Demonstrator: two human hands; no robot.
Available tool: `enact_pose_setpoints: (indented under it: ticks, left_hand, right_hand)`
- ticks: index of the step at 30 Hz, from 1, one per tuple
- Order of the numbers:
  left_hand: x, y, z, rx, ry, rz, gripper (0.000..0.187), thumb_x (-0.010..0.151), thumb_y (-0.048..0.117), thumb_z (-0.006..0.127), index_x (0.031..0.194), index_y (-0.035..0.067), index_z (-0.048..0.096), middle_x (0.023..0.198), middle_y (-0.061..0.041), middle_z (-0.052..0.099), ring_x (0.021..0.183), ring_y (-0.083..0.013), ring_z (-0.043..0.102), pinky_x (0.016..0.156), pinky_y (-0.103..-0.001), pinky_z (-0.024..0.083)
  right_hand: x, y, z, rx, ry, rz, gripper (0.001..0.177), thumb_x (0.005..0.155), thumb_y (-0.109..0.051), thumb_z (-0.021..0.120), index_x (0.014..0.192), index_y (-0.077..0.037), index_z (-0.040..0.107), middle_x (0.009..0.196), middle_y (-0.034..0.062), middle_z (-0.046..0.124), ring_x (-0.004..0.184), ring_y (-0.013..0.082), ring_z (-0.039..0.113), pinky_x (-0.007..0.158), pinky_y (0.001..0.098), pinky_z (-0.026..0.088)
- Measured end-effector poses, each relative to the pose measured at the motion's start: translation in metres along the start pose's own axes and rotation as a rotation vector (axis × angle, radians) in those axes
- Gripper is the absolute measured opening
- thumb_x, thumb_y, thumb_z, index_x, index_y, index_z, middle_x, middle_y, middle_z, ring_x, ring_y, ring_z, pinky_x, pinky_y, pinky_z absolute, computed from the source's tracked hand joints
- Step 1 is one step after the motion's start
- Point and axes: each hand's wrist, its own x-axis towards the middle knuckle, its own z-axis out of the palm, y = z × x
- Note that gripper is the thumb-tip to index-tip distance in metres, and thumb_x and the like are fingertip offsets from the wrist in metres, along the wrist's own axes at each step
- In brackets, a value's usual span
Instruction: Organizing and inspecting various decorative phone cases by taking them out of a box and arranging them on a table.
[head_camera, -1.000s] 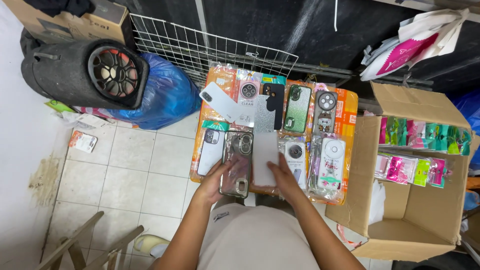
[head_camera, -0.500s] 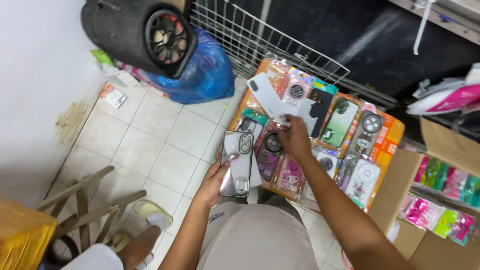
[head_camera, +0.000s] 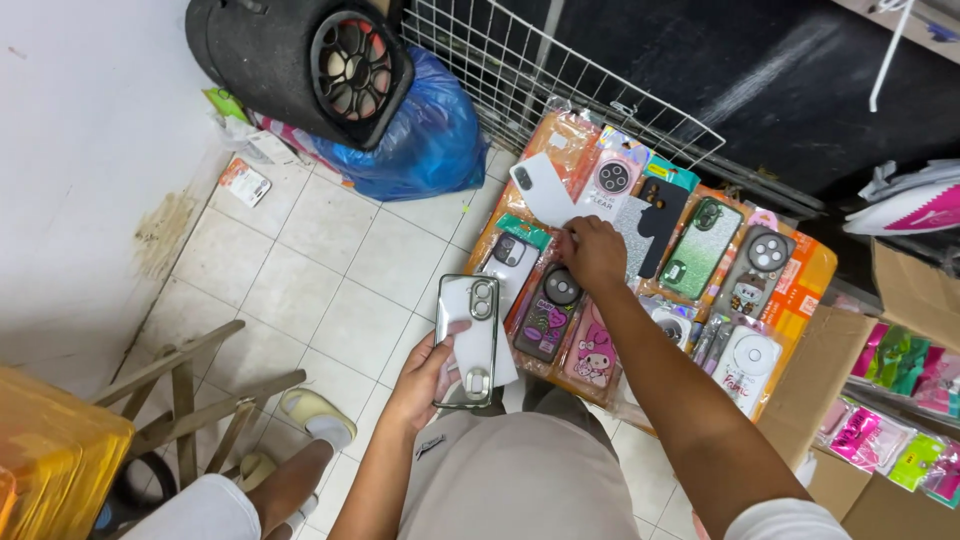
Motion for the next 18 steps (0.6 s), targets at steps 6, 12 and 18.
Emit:
enact_pose_setpoints:
  ticks: [6, 12, 18]
  left_hand:
    - [0.024, 0.007, 0.019, 0.011, -0.044, -0.012, 0.038, 0.105, 0.019, 0.044, 0.139, 0.007, 0.057, 0.138, -0.011, 0.063, 0.121, -0.0241, 0.064, 0.100, -0.041, 0.053]
    - [0.058, -0.021, 0.028, 0.039, -0.114, -0.012, 0.038, 0.106, 0.020, 0.044, 0.139, 0.009, 0.060, 0.119, -0.006, 0.060, 0.108, -0.0179, 0.060, 0.091, -0.037, 0.052]
    - [0.063, -0.026, 0.071, 0.105, -0.114, -0.066, 0.039, 0.108, 0.028, 0.046, 0.138, 0.013, 0.064, 0.084, 0.001, 0.050, 0.077, -0.0099, 0.049, 0.070, -0.030, 0.049]
  right_hand:
    - [-0.027, -0.009, -0.029, 0.295, 0.197, 0.117, 0.014, 0.094, -0.018, 0.072, 0.102, -0.007, 0.070, 0.090, 0.0090, 0.070, 0.074, 0.0256, 0.067, 0.066, 0.0378, 0.052]
    - [-0.061, -0.010, -0.065, 1.006, 0.219, 0.410, 0.016, 0.104, -0.014, 0.065, 0.114, -0.003, 0.059, 0.082, 0.0054, 0.064, 0.068, 0.0131, 0.056, 0.061, 0.0291, 0.044]
    - [-0.107, -0.049, -0.117, 1.693, 0.081, 0.648, 0.018, 0.101, -0.011, 0.059, 0.118, -0.009, 0.054, 0.095, 0.0027, 0.066, 0.081, 0.0103, 0.063, 0.071, 0.0266, 0.050]
